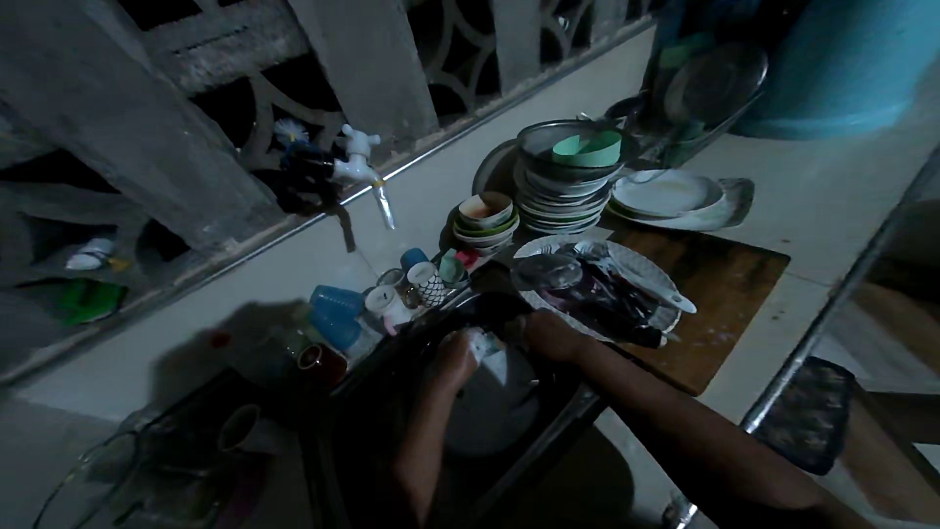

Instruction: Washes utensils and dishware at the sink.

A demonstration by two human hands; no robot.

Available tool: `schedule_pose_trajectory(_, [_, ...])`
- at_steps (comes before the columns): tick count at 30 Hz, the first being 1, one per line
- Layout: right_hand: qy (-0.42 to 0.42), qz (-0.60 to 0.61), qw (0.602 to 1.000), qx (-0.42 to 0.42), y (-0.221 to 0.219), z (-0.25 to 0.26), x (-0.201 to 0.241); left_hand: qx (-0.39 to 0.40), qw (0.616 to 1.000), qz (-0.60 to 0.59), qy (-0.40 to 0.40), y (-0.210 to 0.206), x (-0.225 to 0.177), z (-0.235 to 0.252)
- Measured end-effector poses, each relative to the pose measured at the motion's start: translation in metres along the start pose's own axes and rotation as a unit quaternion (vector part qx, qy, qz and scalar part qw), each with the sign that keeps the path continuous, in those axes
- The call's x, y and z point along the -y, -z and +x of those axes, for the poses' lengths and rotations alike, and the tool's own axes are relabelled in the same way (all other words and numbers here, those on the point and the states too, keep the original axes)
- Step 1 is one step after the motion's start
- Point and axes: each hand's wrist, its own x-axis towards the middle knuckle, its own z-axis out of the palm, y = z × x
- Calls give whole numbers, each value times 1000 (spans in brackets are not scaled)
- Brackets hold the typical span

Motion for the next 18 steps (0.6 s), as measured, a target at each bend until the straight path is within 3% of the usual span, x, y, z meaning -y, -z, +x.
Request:
schedule_pose_trajectory(6, [-77,34,996,-41,-7,-15,-5,-23,998,-35,52,8,15,-1])
schedule_pose_trajectory(9, [-61,108,991,-59,-21,-11,-21,-132,970,-204,11,-4,35,1])
schedule_pose_trajectory(11, [-63,242,965,-81,-31,-9,-22,-203,888,-410,-34,-23,43,5])
schedule_pose_trajectory(14, [-75,426,900,-53,-43,-5,-1,-215,693,-687,-41,-42,23,5])
schedule_pose_trajectory(16, [-70,477,876,-11,-56,0,18,-218,603,-767,-15,-48,1,6])
schedule_pose_trajectory(18, [-69,507,859,17,-67,2,32,-219,544,-810,-16,-49,-7,11])
